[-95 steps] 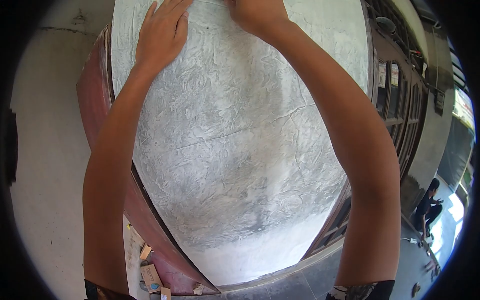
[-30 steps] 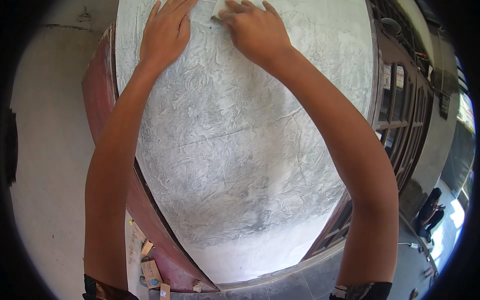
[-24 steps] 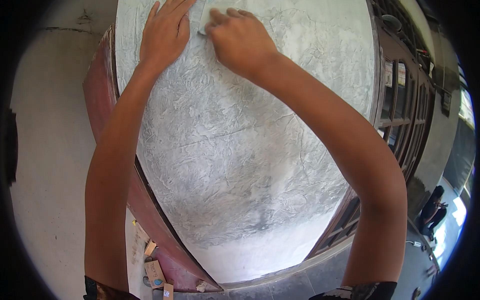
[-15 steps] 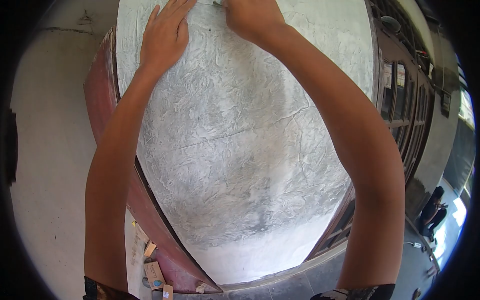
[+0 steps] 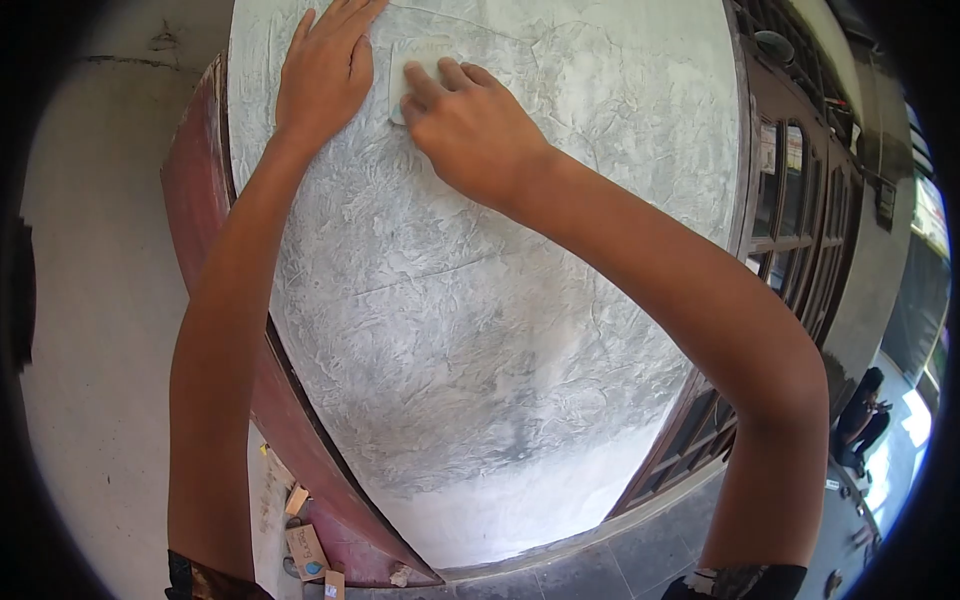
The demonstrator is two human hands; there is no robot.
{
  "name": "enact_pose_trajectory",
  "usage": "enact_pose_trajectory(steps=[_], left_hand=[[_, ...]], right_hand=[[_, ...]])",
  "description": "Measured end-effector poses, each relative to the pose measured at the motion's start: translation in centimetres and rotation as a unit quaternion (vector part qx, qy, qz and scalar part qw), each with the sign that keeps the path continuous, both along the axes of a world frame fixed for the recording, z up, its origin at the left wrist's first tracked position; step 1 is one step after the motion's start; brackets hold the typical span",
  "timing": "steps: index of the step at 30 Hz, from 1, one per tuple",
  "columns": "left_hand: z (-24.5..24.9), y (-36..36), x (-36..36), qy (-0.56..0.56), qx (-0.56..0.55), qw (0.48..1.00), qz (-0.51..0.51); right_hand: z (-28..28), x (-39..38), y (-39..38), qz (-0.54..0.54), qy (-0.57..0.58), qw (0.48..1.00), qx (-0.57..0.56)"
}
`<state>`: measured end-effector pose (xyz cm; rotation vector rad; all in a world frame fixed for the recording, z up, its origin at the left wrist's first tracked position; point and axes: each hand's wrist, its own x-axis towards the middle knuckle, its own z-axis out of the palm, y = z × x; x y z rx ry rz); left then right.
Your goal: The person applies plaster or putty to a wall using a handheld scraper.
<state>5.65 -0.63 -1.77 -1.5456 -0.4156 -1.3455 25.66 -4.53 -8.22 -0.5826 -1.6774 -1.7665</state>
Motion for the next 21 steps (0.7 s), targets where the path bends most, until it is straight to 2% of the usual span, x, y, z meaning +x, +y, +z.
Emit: enact_pose_trajectory(steps=[2,3,4,6,8,9,10,12,14,15,16,17,19,20,21], left_hand=[[0.0,0.0,0.0,-0.003,0.001,1.000,0.004],[0.0,0.1,0.0,0.002,0.005,1.000,0.004],[0.1,0.1,-0.1,0.003,0.013,1.000,0.005],[0.2,0.0,0.0,0.007,0.014,1.000,0.004],[-0.1,0.0,-0.1,0.007,0.006,1.000,0.001],[0.0,-0.1,0.0,0.007,0.005,1.000,0.000],[0.0,-0.1,0.0,0.005,0.006,1.000,-0.003],[0.0,-0.1,0.0,-0.003,0.004,1.000,0.004],[0.1,-0.1,0.2,-0.003,0.001,1.000,0.011],[0.1,0.1,0.1,0.000,0.003,1.000,0.011],[0.1,0.0,0.0,0.001,0.007,1.000,0.012],[0.2,0.0,0.0,0.004,0.008,1.000,0.015],[0.0,-0.1,0.0,0.001,0.000,1.000,0.013],[-0.1,-0.2,0.1,0.000,-0.003,1.000,0.012],[0.0,-0.2,0.2,-0.005,-0.007,1.000,0.010]], right_hand=[[4.1,2.2,1.8,0.047,0.022,0.996,0.072],[7.0,2.5,0.4,0.029,0.159,0.985,-0.063],[9.5,3.3,0.2,0.026,0.246,0.959,-0.140],[10.4,3.1,0.2,0.037,0.201,0.972,-0.119],[6.6,1.8,-0.4,-0.027,0.131,0.988,-0.074],[3.9,1.7,0.4,-0.003,0.051,0.999,-0.010],[1.4,1.2,0.6,0.047,0.015,0.999,-0.013],[1.2,1.5,0.7,0.017,0.002,1.000,0.009],[6.4,3.3,1.1,0.014,0.065,0.995,0.074],[8.8,2.9,-0.3,0.019,0.217,0.970,-0.104],[10.3,3.0,-0.4,0.047,0.207,0.972,-0.100],[10.2,2.8,0.0,0.026,0.187,0.977,-0.094],[7.0,1.1,-0.5,-0.023,0.123,0.989,-0.084],[3.9,0.8,0.8,0.043,0.016,0.998,0.031],[1.1,0.1,0.7,0.028,-0.001,0.999,0.026]])
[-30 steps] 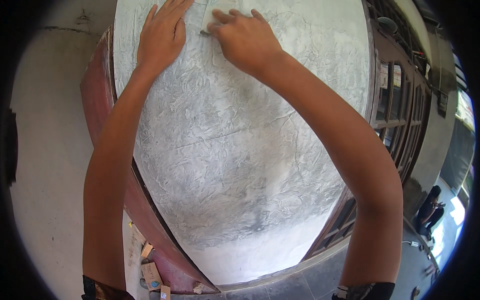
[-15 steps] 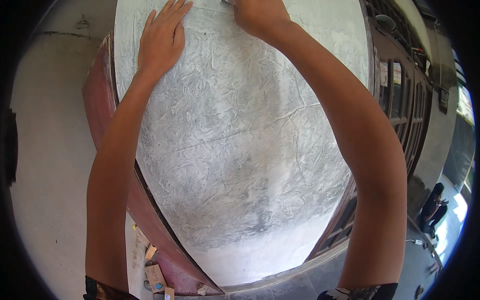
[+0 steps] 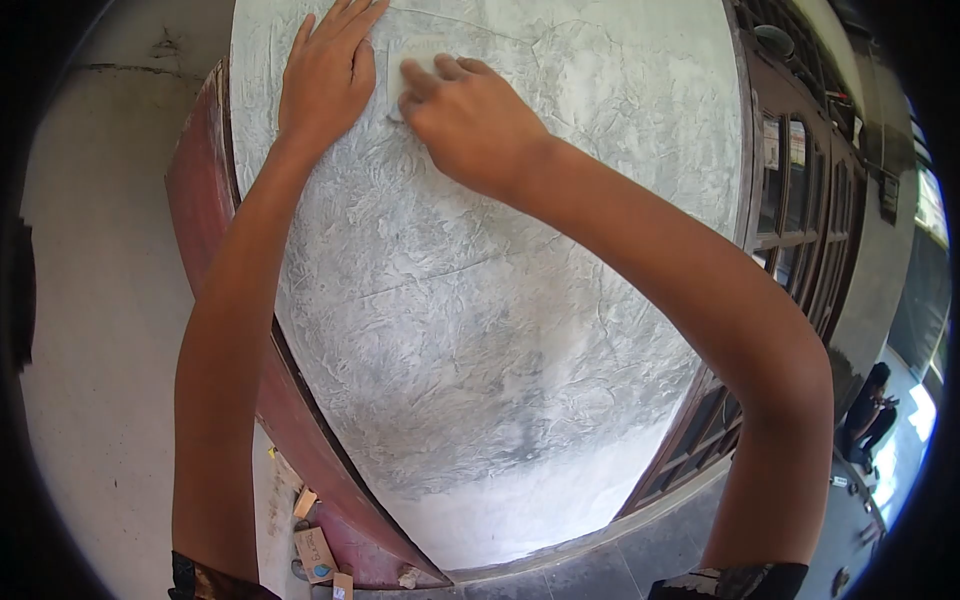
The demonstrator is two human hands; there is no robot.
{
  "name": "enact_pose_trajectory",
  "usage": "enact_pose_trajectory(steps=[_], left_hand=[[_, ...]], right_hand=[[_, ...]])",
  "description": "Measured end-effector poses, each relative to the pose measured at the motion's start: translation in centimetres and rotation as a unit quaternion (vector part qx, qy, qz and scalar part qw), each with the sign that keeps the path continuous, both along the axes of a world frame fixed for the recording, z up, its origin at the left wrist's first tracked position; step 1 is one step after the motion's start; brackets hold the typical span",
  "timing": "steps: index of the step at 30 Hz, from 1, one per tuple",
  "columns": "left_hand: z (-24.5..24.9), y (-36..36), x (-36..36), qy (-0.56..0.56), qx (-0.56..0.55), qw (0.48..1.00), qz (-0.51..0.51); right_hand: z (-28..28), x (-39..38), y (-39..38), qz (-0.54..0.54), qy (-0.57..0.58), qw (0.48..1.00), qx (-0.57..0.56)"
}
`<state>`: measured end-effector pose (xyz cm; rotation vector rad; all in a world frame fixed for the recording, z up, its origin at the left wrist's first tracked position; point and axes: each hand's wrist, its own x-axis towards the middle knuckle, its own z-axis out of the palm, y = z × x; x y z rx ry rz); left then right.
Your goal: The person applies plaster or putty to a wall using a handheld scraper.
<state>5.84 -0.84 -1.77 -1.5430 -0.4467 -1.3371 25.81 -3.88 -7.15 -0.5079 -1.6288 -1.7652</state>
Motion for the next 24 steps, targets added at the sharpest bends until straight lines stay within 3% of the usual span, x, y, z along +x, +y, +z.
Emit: enact_pose_trajectory(steps=[1,2,3,5,8,11,14,15,17,18,21,24], left_hand=[[0.0,0.0,0.0,-0.007,-0.003,1.000,-0.002],[-0.1,0.0,-0.1,-0.012,-0.002,1.000,-0.003],[-0.1,0.0,-0.2,-0.008,0.002,1.000,-0.002],[0.0,0.1,0.0,-0.003,0.007,1.000,0.000],[0.0,0.1,-0.2,0.000,0.005,1.000,-0.014],[0.0,0.2,-0.2,0.002,0.014,1.000,-0.019],[0.0,0.2,-0.2,-0.006,0.013,1.000,-0.016],[0.0,0.2,-0.2,-0.004,0.013,1.000,-0.012],[0.0,0.1,-0.1,0.001,0.011,1.000,-0.009],[0.0,0.1,-0.2,0.002,0.010,1.000,-0.007],[-0.1,-0.2,-0.1,0.001,0.006,1.000,-0.011],[-0.4,0.0,0.1,0.001,0.004,1.000,0.003]], right_hand=[[-1.6,-0.4,-0.1,-0.016,-0.019,1.000,-0.003],[-0.6,0.3,0.6,0.051,-0.018,0.999,-0.001],[1.6,1.1,0.9,0.025,0.002,0.998,0.060],[6.8,1.8,-0.6,-0.001,0.189,0.976,-0.106],[8.0,1.4,0.2,-0.005,0.212,0.971,-0.115],[0.3,0.6,0.1,-0.005,0.025,0.999,-0.022],[0.4,1.8,0.8,0.014,-0.001,1.000,0.020],[3.0,2.3,0.4,-0.026,0.059,0.998,0.008],[7.6,2.9,-0.9,-0.005,0.239,0.954,-0.182],[7.3,3.0,-0.8,-0.005,0.240,0.954,-0.182],[3.5,3.5,-0.1,-0.034,0.060,0.997,-0.024],[-1.5,3.7,-0.1,-0.012,0.021,0.999,-0.046]])
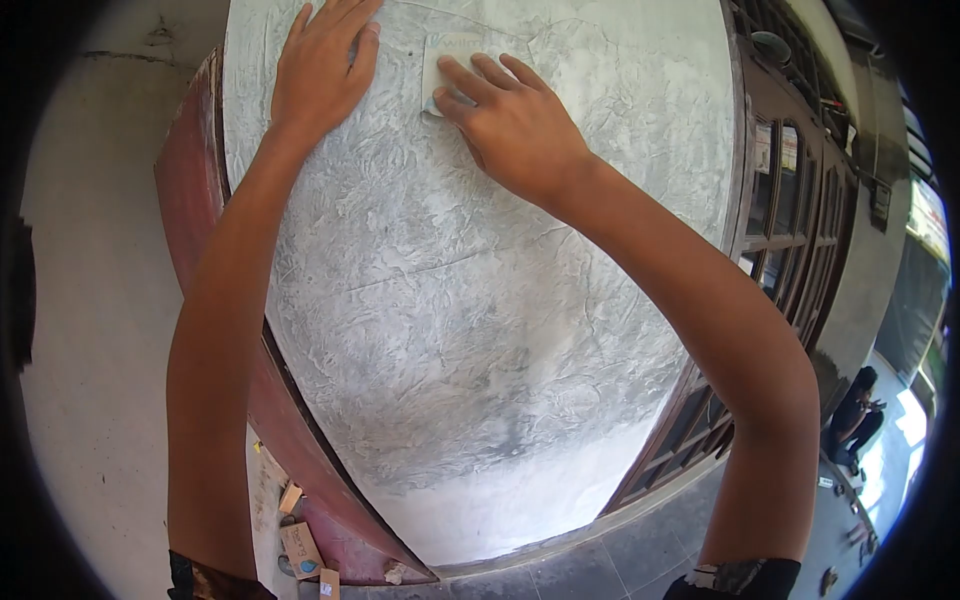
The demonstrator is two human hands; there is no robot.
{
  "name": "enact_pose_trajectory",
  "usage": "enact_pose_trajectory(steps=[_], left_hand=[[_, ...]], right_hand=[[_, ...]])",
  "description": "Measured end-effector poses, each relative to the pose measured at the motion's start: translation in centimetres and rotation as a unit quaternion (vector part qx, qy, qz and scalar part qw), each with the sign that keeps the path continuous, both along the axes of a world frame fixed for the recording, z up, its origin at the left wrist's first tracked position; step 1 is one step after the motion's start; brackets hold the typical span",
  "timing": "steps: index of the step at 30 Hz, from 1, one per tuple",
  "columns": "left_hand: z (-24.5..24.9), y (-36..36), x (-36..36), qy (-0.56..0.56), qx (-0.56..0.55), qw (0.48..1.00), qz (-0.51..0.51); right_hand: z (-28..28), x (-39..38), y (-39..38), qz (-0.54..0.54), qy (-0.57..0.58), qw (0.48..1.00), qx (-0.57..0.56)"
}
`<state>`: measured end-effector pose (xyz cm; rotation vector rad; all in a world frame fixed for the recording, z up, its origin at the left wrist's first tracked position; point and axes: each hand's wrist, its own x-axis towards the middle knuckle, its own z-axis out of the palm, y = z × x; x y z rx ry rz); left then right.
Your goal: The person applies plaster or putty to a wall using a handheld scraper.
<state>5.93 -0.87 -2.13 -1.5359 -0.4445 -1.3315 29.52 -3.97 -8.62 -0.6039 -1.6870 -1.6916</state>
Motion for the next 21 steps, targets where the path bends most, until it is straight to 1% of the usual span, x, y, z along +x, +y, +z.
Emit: enact_pose_trajectory(steps=[1,2,3,4,5,6,7,8,10,11,13,14,17,19,20,21], left_hand=[[0.3,-0.2,0.1,0.002,0.004,1.000,0.023],[0.4,-0.3,0.3,0.003,0.007,1.000,0.024],[0.2,-0.8,0.5,0.033,0.027,0.999,0.033],[0.0,-1.1,0.6,0.061,0.046,0.996,0.043],[-0.1,-1.2,0.7,0.061,0.040,0.996,0.048],[0.3,-1.1,0.8,0.105,0.020,0.994,0.026],[0.8,-1.0,1.0,0.149,0.003,0.989,0.003],[1.4,-0.9,1.5,0.150,0.000,0.989,0.007],[2.6,-0.4,3.1,0.137,-0.010,0.990,-0.029],[3.3,-0.2,3.8,0.133,-0.011,0.991,-0.025],[4.3,0.2,5.3,0.099,-0.023,0.994,0.044],[4.2,0.5,5.8,0.097,-0.024,0.994,0.050],[3.4,0.6,7.2,0.054,0.004,0.994,0.091],[1.4,1.2,8.3,0.024,-0.002,0.996,0.081],[-0.3,2.2,9.3,-0.015,0.085,0.995,0.052],[-2.5,1.5,10.5,-0.036,0.077,0.991,0.101]], right_hand=[[1.4,0.2,0.2,0.001,-0.002,1.000,0.005],[3.6,0.5,0.7,0.012,0.018,0.999,0.032],[5.8,0.7,1.2,0.025,0.038,0.997,0.055],[7.9,0.0,1.2,0.018,0.108,0.994,-0.018],[10.3,0.8,2.0,0.051,0.114,0.983,-0.133],[11.1,0.4,2.1,0.048,0.072,0.993,-0.076],[11.5,0.2,2.1,0.045,0.031,0.998,-0.017],[11.5,0.7,1.9,0.049,0.032,0.998,-0.019],[11.3,1.5,0.9,0.085,0.026,0.983,-0.160],[10.8,1.8,0.3,0.088,0.021,0.983,-0.161],[9.0,2.3,-1.1,0.127,0.058,0.972,-0.189],[9.6,3.5,-0.1,0.133,0.055,0.971,-0.189],[11.1,7.7,3.3,0.182,0.033,0.966,-0.181],[9.6,9.1,3.4,0.109,0.057,0.986,-0.112],[8.9,9.5,3.6,0.118,0.063,0.986,-0.096],[8.6,9.7,4.0,0.132,0.055,0.985,-0.094]])
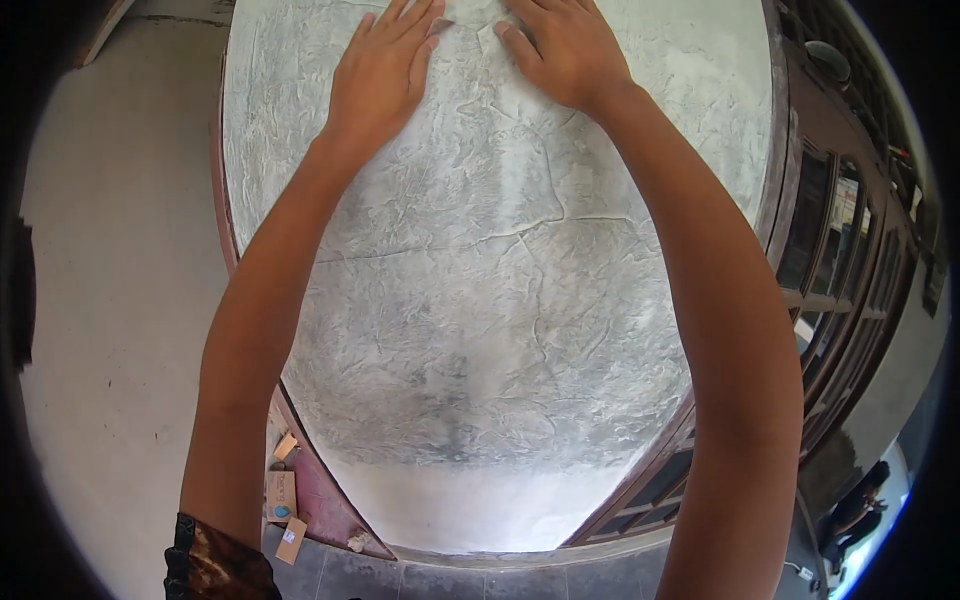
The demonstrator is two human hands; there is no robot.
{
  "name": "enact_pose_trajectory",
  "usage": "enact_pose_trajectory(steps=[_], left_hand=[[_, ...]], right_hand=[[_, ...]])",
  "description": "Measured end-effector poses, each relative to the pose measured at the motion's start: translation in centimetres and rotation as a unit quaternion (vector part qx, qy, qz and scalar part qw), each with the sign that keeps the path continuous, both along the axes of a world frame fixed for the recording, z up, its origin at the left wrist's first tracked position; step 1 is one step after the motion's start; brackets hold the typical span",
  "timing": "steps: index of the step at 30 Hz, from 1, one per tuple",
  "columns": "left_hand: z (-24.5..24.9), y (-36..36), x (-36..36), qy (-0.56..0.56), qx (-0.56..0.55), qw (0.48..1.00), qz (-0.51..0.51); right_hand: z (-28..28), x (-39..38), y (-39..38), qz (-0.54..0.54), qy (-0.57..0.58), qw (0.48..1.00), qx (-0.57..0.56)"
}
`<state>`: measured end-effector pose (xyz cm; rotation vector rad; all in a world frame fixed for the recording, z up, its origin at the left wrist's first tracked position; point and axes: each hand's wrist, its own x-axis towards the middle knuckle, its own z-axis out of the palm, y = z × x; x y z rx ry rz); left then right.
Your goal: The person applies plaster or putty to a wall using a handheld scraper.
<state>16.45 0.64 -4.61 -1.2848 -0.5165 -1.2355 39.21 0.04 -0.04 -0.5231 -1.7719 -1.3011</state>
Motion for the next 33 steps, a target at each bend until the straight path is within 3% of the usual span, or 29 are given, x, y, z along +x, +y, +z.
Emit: enact_pose_trajectory(steps=[3,7,9,12,13,16,19,21,23,24,26,27,30,31,33], left_hand=[[-4.4,-0.2,2.1,-0.036,-0.028,0.999,0.001],[1.7,-0.7,3.4,-0.058,-0.001,0.998,0.018],[4.2,-1.1,3.7,-0.094,-0.061,0.994,0.003],[0.1,-1.3,4.9,-0.101,-0.083,0.991,0.007],[-2.6,-0.6,5.5,-0.097,-0.027,0.995,0.021],[-4.9,-1.2,6.1,-0.114,-0.040,0.991,0.058],[2.3,-0.9,4.9,-0.137,-0.052,0.987,0.068],[3.6,-1.8,5.0,-0.155,-0.057,0.983,0.078],[2.3,-3.6,6.2,-0.204,-0.207,0.954,0.076],[0.2,-3.1,6.4,-0.206,-0.204,0.954,0.079],[-5.5,-0.6,6.2,-0.147,-0.029,0.985,0.087],[-6.1,-1.0,6.0,-0.149,-0.041,0.982,0.111],[-0.2,-2.4,5.0,-0.152,-0.107,0.981,0.061],[2.3,-3.4,4.3,-0.163,-0.158,0.970,0.090],[3.9,-2.4,3.2,-0.146,-0.120,0.978,0.092]], right_hand=[[-1.2,0.3,1.5,0.004,0.004,0.999,0.052],[-1.2,0.0,1.9,0.031,0.016,0.997,0.067],[-1.2,0.0,2.0,0.049,0.010,0.997,0.066],[-1.7,-0.1,2.3,0.070,0.013,0.995,0.069],[-1.6,-0.2,2.4,0.070,0.016,0.994,0.076],[-2.0,-0.3,2.6,0.073,0.024,0.994,0.078],[-1.9,-0.4,2.2,0.074,0.030,0.994,0.077],[-2.2,-0.5,2.2,0.079,0.034,0.994,0.072],[-2.1,-0.5,2.4,0.075,0.028,0.994,0.076],[-2.0,-0.5,2.5,0.079,0.028,0.993,0.079],[-2.2,-0.6,2.7,0.083,0.032,0.993,0.080],[-2.4,-0.5,2.7,0.085,0.038,0.993,0.077],[-2.3,-0.6,2.2,0.073,0.031,0.994,0.076],[-2.4,-0.6,1.9,0.069,0.035,0.994,0.077],[-2.6,-0.6,2.1,0.065,0.037,0.994,0.074]])
